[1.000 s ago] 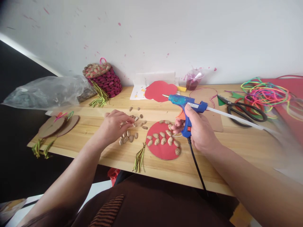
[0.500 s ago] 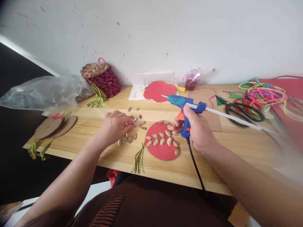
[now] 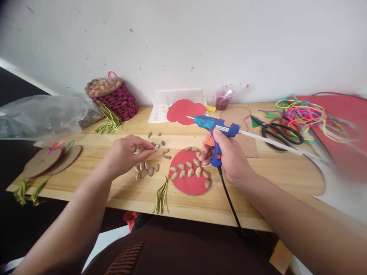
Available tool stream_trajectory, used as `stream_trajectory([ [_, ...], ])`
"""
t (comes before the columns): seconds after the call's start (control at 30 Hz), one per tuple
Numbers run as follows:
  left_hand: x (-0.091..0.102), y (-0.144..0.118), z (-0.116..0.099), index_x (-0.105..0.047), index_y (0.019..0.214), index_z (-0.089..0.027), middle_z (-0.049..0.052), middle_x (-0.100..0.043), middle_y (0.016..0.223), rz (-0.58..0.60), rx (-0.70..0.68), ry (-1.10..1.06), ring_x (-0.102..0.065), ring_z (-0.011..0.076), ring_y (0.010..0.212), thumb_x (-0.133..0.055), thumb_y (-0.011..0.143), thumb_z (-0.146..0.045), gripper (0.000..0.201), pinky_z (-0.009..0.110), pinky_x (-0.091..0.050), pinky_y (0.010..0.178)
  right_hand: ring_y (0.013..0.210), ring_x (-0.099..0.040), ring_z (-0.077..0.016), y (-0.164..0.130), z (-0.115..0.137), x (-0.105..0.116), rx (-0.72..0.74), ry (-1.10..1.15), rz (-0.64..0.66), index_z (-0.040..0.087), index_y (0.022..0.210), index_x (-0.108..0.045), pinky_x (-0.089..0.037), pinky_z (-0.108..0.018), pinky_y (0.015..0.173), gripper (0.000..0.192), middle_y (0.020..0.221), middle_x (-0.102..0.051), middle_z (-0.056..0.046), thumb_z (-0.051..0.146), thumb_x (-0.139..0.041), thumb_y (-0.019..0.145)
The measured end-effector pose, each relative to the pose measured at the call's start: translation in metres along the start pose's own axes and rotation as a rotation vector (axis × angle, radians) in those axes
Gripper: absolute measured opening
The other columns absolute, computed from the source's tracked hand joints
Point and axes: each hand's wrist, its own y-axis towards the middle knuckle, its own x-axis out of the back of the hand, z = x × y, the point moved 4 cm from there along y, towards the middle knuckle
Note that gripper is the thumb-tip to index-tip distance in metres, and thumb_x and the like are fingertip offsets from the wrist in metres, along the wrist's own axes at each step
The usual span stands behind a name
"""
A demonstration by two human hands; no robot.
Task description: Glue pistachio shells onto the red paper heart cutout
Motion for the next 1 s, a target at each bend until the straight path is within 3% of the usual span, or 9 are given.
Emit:
stream_trajectory([
  [0.2,0.002,0.016,-0.030,-0.077,0.085,-0.016,0.003,-0.074,0.075,0.111,0.148,-0.454,-0.053,0.0101,0.055,-0.081,0.074,-0.043,0.029,0.023,-0.038,0.052,0.045,-0.065,-0.0151,-0.004,0.006,-0.002,0.036,0.014,0.030,0.018,0.083,-0.070,-0.050,-0.021,0.036,0.043,0.063,-0.063,0.000,0.062,-0.070,0.082],
  [0.33,-0.009,0.035,-0.048,-0.077,0.083,-0.015,0.002,-0.071,0.075,0.185,0.123,-0.817,-0.057,0.0095,0.065,-0.087,0.070,-0.037,0.027,0.020,-0.043,0.059,0.044,-0.063,-0.0143,-0.007,0.011,-0.003,0.116,0.016,0.039,0.018,0.080,-0.070,-0.048,-0.022,0.036,0.041,0.068,-0.065,-0.002,0.059,-0.068,0.085],
  [0.53,-0.035,0.047,-0.044,-0.071,0.074,-0.013,-0.001,-0.062,0.065,0.289,0.214,-1.301,-0.053,0.0070,0.060,-0.092,0.065,-0.038,0.034,0.018,-0.043,0.057,0.041,-0.057,-0.0147,-0.012,0.012,0.001,0.133,0.000,0.097,0.023,0.084,-0.070,-0.045,-0.025,0.042,0.037,0.052,-0.059,-0.001,0.054,-0.055,0.096],
  [0.67,-0.049,0.043,-0.039,-0.067,0.069,-0.012,0.000,-0.060,0.062,0.409,0.269,-1.430,-0.053,0.0074,0.057,-0.092,0.066,-0.036,0.034,0.018,-0.045,0.056,0.043,-0.057,-0.0163,-0.020,0.011,-0.001,0.123,-0.057,0.150,0.025,0.087,-0.070,-0.043,-0.027,0.044,0.036,0.053,-0.063,-0.003,0.057,-0.056,0.094],
  [1.0,-0.054,0.041,-0.039,-0.068,0.071,-0.011,0.001,-0.061,0.064,0.445,0.284,-1.475,-0.055,0.0074,0.056,-0.090,0.069,-0.033,0.031,0.017,-0.047,0.056,0.047,-0.058,-0.0158,-0.030,0.010,-0.001,0.250,-0.279,0.133,0.024,0.091,-0.069,-0.043,-0.027,0.044,0.036,0.059,-0.067,-0.002,0.056,-0.054,0.096],
])
